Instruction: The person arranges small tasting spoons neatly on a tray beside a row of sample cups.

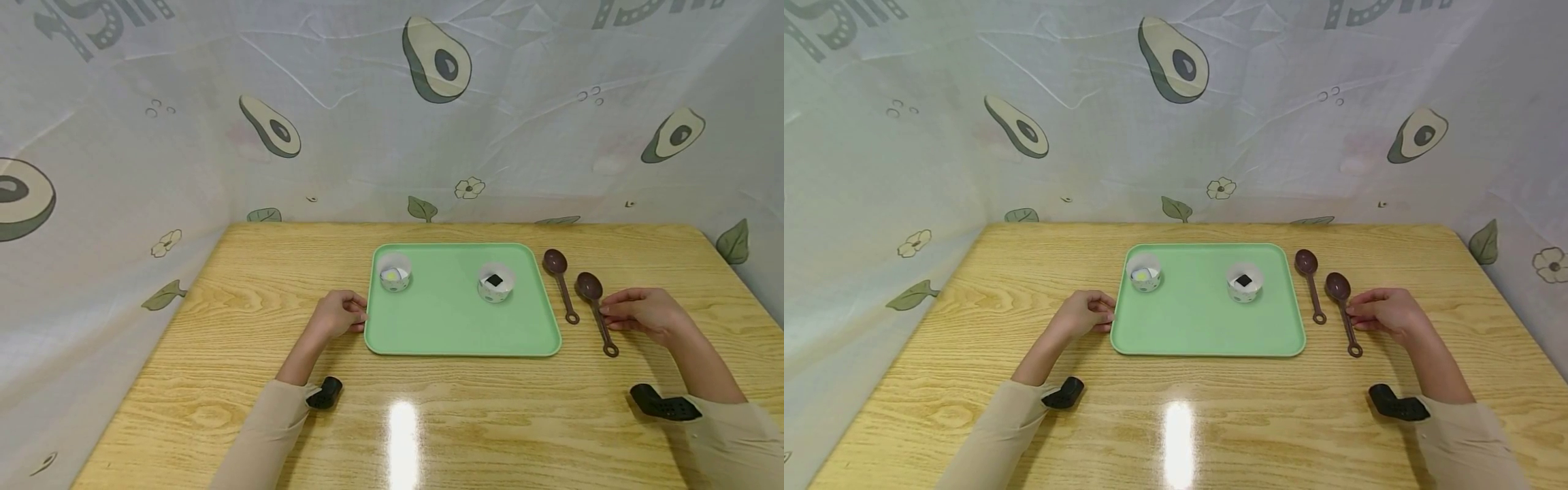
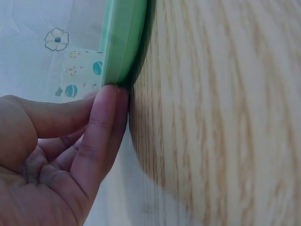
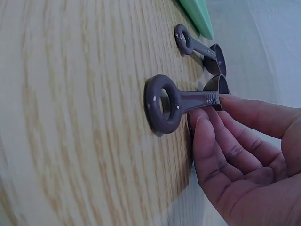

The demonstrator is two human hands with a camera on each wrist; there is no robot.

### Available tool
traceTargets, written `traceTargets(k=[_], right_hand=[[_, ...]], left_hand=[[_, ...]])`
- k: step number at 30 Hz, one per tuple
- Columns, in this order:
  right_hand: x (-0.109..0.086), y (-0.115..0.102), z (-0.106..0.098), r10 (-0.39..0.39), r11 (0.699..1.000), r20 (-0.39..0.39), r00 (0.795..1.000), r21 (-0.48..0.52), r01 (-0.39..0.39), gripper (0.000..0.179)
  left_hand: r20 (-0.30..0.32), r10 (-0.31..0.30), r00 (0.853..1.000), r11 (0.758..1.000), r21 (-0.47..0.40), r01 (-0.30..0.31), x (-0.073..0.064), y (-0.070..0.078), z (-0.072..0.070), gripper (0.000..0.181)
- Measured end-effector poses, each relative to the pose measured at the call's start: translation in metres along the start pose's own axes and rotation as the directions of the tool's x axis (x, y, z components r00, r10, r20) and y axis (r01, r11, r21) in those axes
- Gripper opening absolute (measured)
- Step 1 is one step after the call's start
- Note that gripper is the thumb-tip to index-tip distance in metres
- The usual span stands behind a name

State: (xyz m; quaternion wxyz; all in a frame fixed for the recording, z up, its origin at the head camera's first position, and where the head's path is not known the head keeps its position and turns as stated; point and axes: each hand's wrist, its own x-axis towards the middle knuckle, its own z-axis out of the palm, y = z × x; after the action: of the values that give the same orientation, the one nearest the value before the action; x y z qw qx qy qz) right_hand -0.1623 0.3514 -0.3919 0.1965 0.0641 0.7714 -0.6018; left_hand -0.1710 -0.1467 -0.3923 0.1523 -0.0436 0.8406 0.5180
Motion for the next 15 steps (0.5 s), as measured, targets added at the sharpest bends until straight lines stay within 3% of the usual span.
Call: traceTargets(k=[15], right_hand=[[0.0034, 0.0022, 0.0030, -0.008, 1.000, -0.022, 1.000, -0.017, 0.007, 0.014]], left_hand=[[0.000, -0.002, 1.000, 1.000, -0.016, 0.002, -0.0006, 0.0005, -0.0007, 0.018]])
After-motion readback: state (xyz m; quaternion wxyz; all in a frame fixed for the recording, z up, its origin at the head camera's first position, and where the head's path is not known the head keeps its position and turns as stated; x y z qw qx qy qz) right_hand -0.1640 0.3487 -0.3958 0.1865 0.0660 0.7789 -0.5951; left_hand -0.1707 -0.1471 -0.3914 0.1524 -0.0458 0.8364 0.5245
